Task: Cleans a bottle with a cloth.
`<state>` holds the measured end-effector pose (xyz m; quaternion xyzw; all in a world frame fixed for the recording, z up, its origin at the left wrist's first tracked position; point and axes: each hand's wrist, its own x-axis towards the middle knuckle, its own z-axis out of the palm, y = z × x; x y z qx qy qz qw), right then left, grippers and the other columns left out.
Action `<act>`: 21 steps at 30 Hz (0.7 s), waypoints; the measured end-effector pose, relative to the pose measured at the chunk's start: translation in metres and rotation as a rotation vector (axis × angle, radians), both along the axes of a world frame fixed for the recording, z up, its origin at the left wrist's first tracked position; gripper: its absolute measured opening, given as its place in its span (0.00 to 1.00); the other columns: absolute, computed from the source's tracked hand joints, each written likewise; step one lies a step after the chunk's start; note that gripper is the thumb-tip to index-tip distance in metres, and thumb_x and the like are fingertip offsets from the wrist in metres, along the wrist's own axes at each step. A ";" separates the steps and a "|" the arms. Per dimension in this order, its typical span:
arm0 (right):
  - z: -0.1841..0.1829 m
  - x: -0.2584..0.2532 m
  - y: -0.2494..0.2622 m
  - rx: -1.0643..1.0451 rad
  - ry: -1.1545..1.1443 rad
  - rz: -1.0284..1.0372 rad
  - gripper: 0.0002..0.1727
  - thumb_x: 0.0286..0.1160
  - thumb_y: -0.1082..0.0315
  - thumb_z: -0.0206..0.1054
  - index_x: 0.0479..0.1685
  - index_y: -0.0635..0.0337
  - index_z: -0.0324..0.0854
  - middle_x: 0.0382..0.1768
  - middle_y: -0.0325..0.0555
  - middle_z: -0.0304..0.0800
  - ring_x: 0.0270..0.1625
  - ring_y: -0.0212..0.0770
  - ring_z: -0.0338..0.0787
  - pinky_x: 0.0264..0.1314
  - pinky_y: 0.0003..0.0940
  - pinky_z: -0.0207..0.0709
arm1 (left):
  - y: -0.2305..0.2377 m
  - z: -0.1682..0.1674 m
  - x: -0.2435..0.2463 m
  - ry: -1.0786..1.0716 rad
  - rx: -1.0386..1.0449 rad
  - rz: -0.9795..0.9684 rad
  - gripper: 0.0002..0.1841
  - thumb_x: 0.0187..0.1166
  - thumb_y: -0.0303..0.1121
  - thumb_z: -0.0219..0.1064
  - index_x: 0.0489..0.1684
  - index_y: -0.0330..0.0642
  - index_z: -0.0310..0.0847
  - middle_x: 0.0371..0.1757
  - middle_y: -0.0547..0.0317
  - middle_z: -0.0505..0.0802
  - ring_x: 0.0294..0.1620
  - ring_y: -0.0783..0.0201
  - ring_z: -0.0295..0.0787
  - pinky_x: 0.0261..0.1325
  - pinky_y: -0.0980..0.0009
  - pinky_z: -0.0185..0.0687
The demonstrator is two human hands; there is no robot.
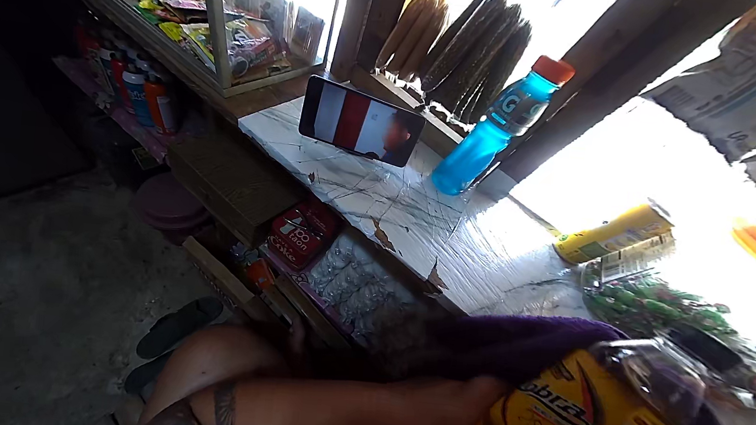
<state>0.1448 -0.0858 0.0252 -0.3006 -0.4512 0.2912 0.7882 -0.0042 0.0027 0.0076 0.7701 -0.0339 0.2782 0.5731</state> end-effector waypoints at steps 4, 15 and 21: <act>0.002 -0.024 0.004 -0.163 -0.322 -0.397 0.43 0.81 0.38 0.61 0.88 0.50 0.47 0.74 0.23 0.76 0.76 0.18 0.75 0.80 0.22 0.70 | 0.005 -0.006 0.004 -0.103 -0.005 0.139 0.37 0.78 0.43 0.72 0.75 0.20 0.61 0.53 0.35 0.91 0.56 0.54 0.92 0.60 0.56 0.88; 0.022 -0.003 0.010 0.056 -0.713 -0.466 0.53 0.81 0.46 0.65 0.93 0.61 0.33 0.92 0.31 0.49 0.90 0.21 0.52 0.92 0.26 0.50 | 0.008 0.005 -0.003 0.045 0.200 0.135 0.38 0.72 0.40 0.77 0.74 0.22 0.63 0.49 0.34 0.91 0.50 0.44 0.94 0.51 0.48 0.89; 0.042 0.019 0.000 0.074 -0.551 -0.412 0.56 0.70 0.47 0.75 0.90 0.65 0.41 0.84 0.35 0.65 0.83 0.25 0.67 0.86 0.25 0.61 | -0.002 0.002 0.000 0.176 0.324 0.077 0.36 0.74 0.47 0.75 0.72 0.26 0.68 0.41 0.36 0.92 0.41 0.42 0.93 0.42 0.46 0.88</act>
